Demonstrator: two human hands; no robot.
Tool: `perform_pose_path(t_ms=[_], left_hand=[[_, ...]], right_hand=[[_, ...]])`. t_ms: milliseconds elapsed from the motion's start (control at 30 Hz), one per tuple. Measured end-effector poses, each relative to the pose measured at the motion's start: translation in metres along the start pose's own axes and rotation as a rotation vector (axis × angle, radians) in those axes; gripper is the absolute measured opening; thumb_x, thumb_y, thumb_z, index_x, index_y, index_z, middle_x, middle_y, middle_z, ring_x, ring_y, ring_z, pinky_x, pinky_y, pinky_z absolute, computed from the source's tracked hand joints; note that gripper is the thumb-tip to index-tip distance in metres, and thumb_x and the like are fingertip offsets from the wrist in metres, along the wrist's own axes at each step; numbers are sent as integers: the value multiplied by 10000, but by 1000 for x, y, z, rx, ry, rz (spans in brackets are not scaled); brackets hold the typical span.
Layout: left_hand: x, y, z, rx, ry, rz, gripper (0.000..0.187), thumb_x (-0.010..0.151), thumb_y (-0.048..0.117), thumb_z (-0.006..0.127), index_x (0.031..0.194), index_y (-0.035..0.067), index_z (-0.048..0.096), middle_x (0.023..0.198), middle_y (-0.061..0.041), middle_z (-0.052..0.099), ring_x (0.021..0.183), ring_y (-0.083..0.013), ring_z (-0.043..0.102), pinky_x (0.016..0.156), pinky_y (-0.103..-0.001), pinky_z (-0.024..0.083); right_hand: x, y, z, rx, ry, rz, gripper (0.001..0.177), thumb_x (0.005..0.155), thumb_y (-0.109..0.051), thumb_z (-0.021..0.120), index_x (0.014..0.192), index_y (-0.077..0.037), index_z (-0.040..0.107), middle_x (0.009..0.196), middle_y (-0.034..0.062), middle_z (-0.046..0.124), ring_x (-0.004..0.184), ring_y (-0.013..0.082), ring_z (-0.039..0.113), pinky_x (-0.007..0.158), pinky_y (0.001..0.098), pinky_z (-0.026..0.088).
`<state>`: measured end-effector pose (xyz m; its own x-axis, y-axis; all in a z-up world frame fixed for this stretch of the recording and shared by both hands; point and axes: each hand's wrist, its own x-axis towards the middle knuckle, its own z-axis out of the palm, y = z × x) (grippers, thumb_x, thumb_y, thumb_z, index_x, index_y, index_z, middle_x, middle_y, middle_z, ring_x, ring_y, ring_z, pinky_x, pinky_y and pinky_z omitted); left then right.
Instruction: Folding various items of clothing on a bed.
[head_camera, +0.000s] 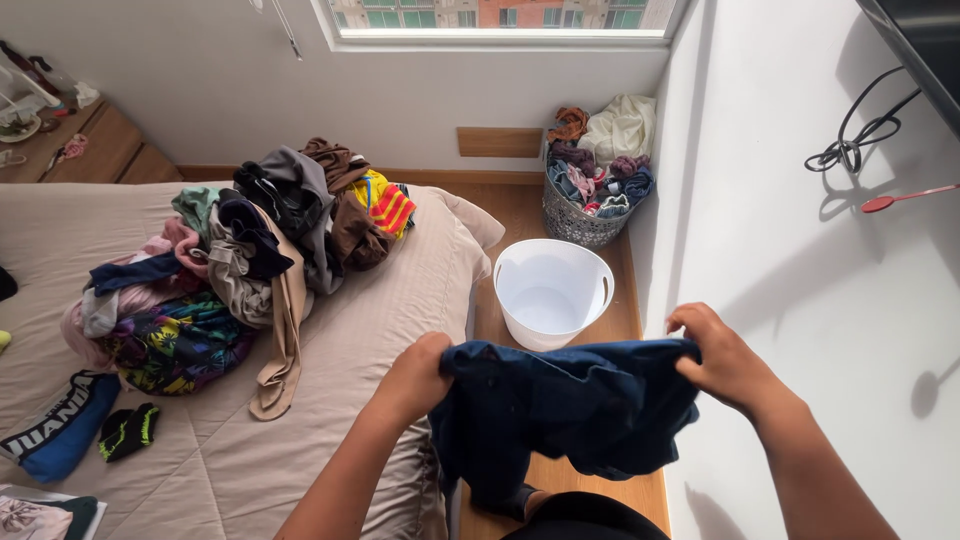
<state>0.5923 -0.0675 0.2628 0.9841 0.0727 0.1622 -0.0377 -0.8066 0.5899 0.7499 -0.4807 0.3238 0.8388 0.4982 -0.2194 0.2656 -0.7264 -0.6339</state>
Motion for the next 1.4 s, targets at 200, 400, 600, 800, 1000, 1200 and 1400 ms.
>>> perform_pose_path(t_ms=[200,400,600,800,1000,1200,1400], left_hand=[[29,16,22,-926,-110,-266,138,962,94,636,1078,62,567,880,-85,582,804,-199,542,726,-362,450],[76,48,-6,68,-191,134,188,765,11,675,924,111,660,894,-164,723,917,-399,683,794,-479,519],[110,145,-92,-51,660,464,212,805,-42,652,909,37,486,932,-195,638,960,-428,655,935,-504,523],[8,52,90,95,-38,290,165,786,1,698,856,81,572,889,-160,686,945,-358,644,830,-465,505],[-107,-143,205,-278,-708,-214,210,864,207,615,970,52,708,870,-159,710,802,-250,659,733,-415,515],[-73,-44,79,-1132,32,-510,344,992,322,571,1162,61,716,1003,93,722,913,-38,616,825,-232,509],[-129,-12,32,-1074,215,-437,325,1072,303,633,1013,-15,675,797,70,530,744,-65,441,629,-254,393]], right_hand=[[52,49,23,-210,683,-517,172,880,27,574,1000,-38,679,1148,144,708,1110,322,671,993,395,546],[91,14,-53,-184,362,-239,439,766,86,472,1093,-72,719,882,195,707,826,355,684,812,444,551],[1,-52,-119,-375,1432,-853,214,1152,-111,622,975,-41,524,1082,132,656,1070,310,666,1020,433,567],[-12,164,188,63,231,15,180,960,-2,500,957,-105,648,965,104,719,913,252,711,877,388,588],[11,190,221,154,-178,-109,119,724,26,615,730,-26,722,727,136,740,724,196,709,727,346,566],[79,31,93,112,-6,-348,282,723,-13,549,965,-13,694,833,151,699,809,241,675,777,341,547],[117,-117,18,-67,62,-700,387,769,61,667,1124,-77,729,971,82,681,868,194,673,747,319,548]])
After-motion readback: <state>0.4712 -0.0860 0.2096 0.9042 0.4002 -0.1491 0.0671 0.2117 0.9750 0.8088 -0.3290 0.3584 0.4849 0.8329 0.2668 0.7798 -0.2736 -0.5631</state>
